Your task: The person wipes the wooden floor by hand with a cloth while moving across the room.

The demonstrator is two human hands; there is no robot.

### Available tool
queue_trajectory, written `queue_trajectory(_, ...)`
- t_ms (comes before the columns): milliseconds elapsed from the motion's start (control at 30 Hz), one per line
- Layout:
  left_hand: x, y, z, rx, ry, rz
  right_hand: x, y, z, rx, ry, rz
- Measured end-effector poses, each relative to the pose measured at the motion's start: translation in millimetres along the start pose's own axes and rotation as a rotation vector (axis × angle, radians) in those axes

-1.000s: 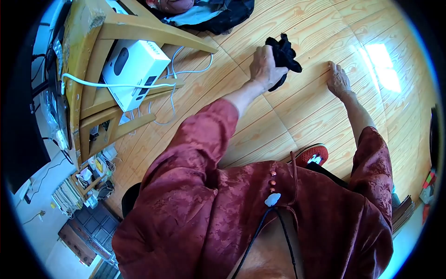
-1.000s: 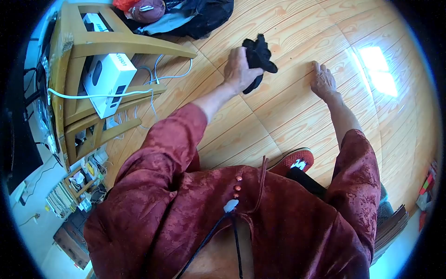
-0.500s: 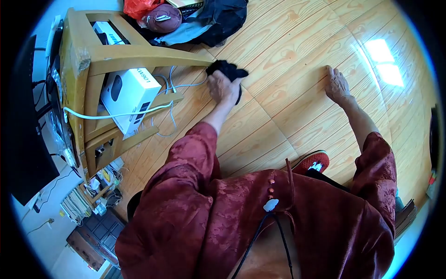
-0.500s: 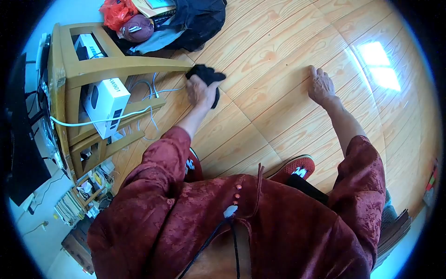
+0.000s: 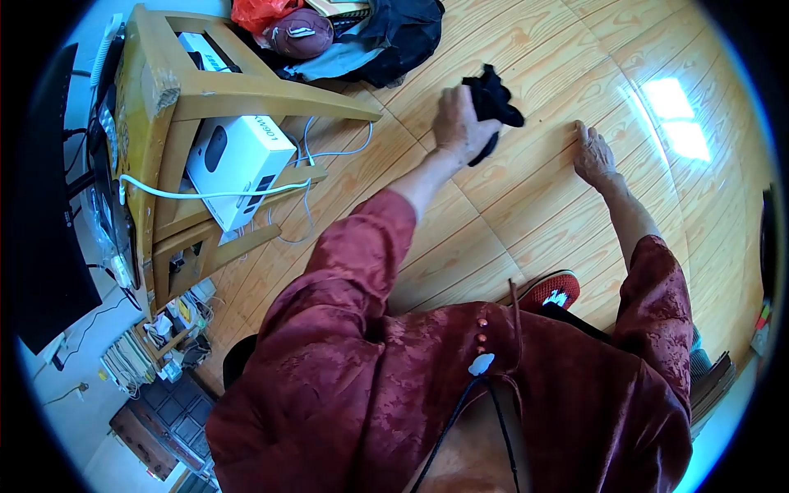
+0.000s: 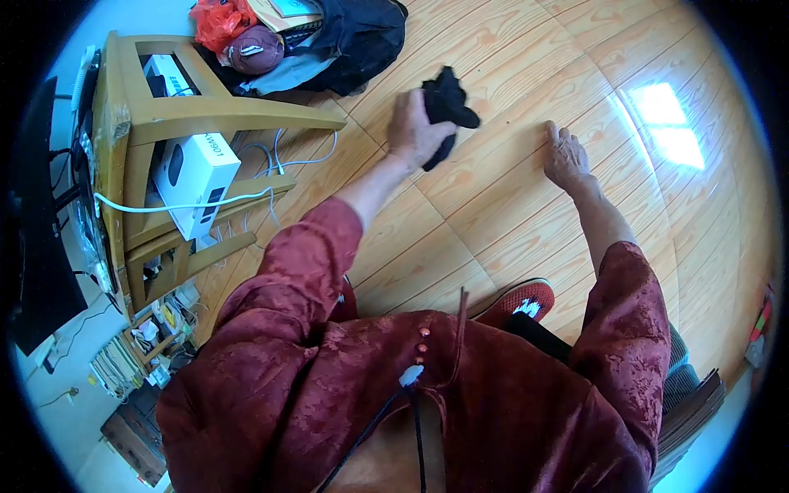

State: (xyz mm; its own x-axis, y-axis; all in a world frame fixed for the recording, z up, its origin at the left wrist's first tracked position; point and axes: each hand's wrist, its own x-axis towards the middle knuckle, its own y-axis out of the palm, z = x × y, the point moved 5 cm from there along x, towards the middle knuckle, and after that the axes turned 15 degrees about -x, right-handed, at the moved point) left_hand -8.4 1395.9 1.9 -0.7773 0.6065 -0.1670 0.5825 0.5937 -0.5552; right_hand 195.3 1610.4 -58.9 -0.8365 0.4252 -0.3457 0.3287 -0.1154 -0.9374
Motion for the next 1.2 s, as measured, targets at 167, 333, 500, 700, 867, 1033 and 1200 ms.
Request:
queue_trajectory(167,-6,-65,55,0.139,-0.072,-0.219,3,3,-1,0.009,0.035,0.017)
queue_trajectory(333,4,-53,83,0.426,-0.414,-0.154,4,5,-2,-0.003,0.031,-0.015)
queue_trajectory(500,8,17,25,0.287,-0.258,0.018,3,-2,-1,-0.015,0.032,0.029)
queue_trajectory(700,39,59,8,-0.434,-0.188,0.065,1,-3,0,-0.004,0.047,0.036)
queue_trajectory(867,-17,-18,11,-0.379,-0.026,0.111,1,-3,-1,-0.004,0.028,-0.005)
queue_trajectory(1033,-116,-59,80,0.139,0.257,0.284,1,6,-3,-0.009,0.000,-0.029)
queue_trajectory(1200,-196,-28,123,0.500,0.692,0.670,2,5,-2,-0.009,0.003,-0.021)
